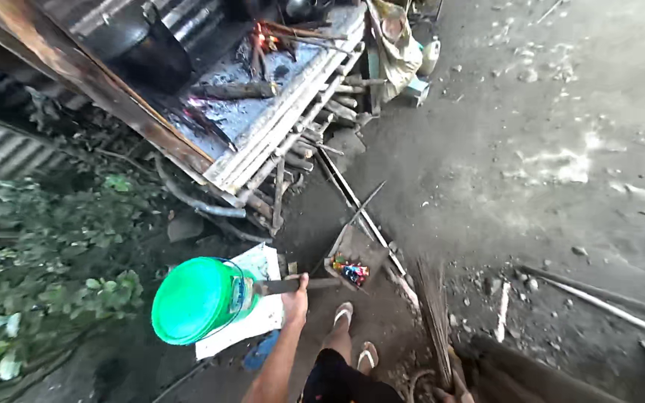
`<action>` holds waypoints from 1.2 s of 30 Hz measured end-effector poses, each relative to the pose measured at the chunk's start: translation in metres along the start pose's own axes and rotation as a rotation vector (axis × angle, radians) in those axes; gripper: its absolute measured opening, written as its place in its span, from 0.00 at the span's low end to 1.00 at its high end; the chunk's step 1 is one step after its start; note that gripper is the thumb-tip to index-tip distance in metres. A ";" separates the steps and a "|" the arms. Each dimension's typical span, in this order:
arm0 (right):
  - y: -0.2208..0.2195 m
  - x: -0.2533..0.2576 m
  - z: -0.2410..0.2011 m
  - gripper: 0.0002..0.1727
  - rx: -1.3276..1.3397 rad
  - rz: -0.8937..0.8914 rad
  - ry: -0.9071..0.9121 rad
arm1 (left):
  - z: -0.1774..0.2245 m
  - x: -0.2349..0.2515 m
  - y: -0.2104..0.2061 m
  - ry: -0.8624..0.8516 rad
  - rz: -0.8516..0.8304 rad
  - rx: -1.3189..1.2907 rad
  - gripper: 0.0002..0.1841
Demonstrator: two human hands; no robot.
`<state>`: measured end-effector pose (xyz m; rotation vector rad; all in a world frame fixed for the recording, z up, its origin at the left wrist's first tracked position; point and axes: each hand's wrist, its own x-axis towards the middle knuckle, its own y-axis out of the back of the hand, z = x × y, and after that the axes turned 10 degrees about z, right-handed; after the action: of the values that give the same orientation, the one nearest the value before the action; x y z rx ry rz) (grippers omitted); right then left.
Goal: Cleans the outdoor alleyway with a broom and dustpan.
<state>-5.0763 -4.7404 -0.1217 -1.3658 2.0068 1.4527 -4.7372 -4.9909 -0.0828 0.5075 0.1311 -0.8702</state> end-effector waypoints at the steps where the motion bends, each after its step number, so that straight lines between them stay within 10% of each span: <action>1: 0.005 0.010 -0.003 0.43 0.013 0.028 0.014 | 0.012 0.008 -0.017 -0.031 -0.032 -0.012 0.18; 10: 0.035 0.114 -0.059 0.41 0.048 0.166 -0.062 | 0.116 0.086 -0.194 -0.273 -0.309 0.214 0.17; 27: 0.053 0.476 -0.279 0.48 -0.241 0.056 -0.521 | 0.134 0.140 -0.544 -0.673 -0.772 0.523 0.17; 36: 0.049 0.385 -0.311 0.52 -0.504 -0.276 -0.304 | 0.155 0.122 -0.611 -0.634 -0.816 0.788 0.24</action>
<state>-5.2253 -5.2026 -0.2286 -1.4228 1.2573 1.9657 -5.1366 -5.4768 -0.2132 0.9008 -0.6590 -1.8616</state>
